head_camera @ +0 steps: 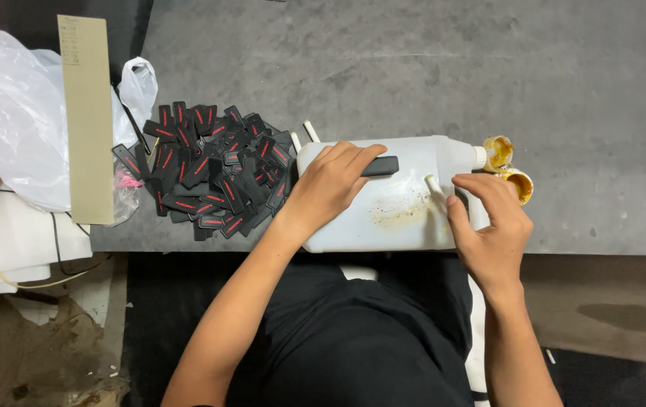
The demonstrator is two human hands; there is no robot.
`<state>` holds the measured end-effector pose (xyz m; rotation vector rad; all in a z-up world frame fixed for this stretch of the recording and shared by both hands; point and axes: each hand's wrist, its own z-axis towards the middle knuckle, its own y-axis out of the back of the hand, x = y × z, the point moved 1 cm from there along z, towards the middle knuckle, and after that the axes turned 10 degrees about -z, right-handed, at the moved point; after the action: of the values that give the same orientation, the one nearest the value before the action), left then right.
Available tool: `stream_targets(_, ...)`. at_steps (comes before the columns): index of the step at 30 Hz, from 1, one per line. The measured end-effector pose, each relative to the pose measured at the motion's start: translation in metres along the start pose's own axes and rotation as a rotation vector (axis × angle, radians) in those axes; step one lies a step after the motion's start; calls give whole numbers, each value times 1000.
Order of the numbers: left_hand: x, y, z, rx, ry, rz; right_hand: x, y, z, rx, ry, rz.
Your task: Applying glue to the back of small labels using a manual applicator stick
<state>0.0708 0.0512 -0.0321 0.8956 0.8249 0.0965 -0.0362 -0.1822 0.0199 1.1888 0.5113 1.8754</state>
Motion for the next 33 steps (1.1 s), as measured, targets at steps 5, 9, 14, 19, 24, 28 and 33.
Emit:
stream_targets(5, -8, 14, 6, -14, 43, -158, -14, -11, -16, 39, 62, -223)
stream_targets(9, -7, 25, 6, 0, 59, -195, -20, -23, -23, 56, 69, -279)
stream_targets(14, -5, 26, 4, -75, 35, -226, -23, -28, -25, 54, -81, -147)
stream_targets(19, -5, 25, 0, -182, -27, -176, -23, -11, -30, 26, -339, 110)
stream_targets(24, -43, 1, -7, -318, -136, -129, -56, -12, -47, -136, -514, 416)
stream_targets(28, -57, -38, -15, -261, -181, -70, -83, -16, -67, -285, -662, 758)
stream_targets(33, -57, -50, -26, -225, -140, 74, -106, -12, -94, -333, -647, 769)
